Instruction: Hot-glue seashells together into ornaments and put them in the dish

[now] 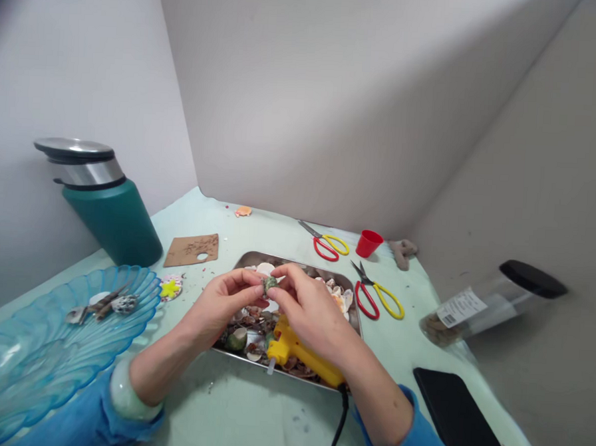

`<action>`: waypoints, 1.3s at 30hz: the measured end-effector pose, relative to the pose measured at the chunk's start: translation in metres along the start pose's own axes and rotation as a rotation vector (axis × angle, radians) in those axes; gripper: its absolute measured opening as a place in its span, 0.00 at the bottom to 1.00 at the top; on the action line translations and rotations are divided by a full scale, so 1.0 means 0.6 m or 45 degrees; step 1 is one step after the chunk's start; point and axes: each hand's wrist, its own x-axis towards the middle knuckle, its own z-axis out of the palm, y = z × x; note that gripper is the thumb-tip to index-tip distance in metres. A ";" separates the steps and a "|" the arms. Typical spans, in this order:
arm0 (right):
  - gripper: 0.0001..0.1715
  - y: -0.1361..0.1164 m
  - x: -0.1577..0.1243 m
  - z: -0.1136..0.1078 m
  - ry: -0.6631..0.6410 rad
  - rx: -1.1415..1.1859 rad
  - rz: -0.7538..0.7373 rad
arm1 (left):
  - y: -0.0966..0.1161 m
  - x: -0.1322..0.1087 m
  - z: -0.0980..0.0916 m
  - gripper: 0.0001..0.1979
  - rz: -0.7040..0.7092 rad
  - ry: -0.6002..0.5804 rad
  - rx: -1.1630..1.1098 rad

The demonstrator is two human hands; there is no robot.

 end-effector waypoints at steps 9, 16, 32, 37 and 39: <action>0.11 0.001 0.001 0.004 -0.012 0.017 0.025 | -0.008 0.003 -0.005 0.17 -0.042 -0.058 -0.076; 0.11 -0.001 -0.020 -0.037 -0.115 -0.664 0.054 | -0.009 0.008 -0.012 0.15 -0.040 0.007 -0.135; 0.06 0.000 -0.028 -0.030 -0.432 -1.117 0.036 | -0.007 0.020 -0.021 0.17 -0.018 0.219 -0.364; 0.10 -0.007 -0.026 -0.088 -0.089 -0.757 0.185 | -0.009 0.021 -0.023 0.20 -0.015 0.218 -0.329; 0.08 -0.008 -0.022 -0.101 0.109 -0.479 0.313 | -0.010 0.020 -0.023 0.21 0.006 0.209 -0.308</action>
